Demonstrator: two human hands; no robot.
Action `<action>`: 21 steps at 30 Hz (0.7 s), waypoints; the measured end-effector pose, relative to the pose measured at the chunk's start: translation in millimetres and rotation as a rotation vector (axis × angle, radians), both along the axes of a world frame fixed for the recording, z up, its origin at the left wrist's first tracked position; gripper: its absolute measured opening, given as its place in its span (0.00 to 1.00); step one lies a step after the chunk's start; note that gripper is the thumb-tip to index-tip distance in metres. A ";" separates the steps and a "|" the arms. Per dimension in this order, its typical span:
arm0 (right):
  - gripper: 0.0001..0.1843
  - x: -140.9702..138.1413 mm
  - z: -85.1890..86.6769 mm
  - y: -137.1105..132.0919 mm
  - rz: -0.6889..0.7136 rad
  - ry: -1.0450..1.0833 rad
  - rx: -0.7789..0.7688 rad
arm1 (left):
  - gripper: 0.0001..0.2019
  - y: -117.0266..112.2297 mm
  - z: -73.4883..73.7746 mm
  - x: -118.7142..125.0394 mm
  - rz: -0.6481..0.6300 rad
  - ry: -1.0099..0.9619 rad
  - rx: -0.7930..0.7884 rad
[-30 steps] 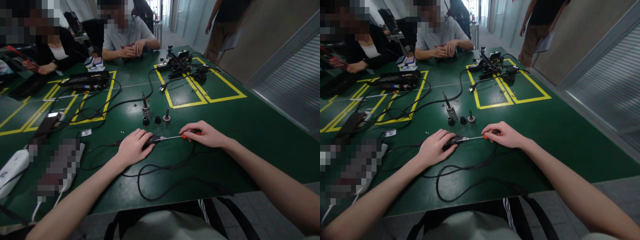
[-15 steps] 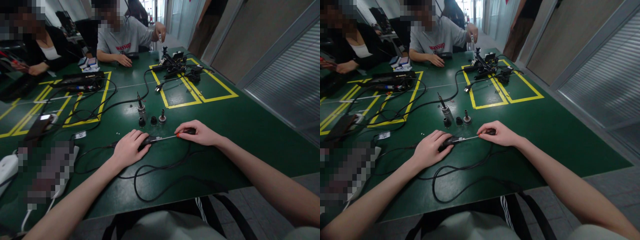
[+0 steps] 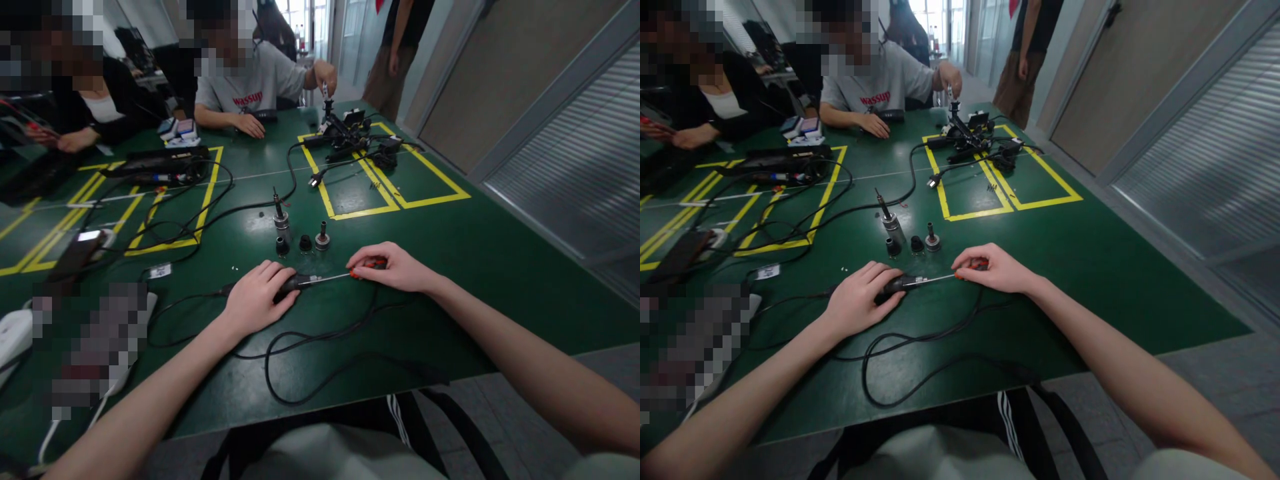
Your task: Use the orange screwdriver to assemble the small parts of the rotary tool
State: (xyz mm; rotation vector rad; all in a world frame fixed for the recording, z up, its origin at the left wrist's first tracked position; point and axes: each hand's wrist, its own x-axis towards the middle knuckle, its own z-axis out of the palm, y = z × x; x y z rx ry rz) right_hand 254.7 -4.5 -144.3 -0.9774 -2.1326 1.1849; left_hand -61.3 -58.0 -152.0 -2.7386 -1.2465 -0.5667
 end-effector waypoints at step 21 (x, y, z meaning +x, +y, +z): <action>0.15 -2.7 -3.5 0.0 -0.011 0.002 0.001 | 0.17 0.3 -2.4 -0.7 -0.010 0.003 -0.014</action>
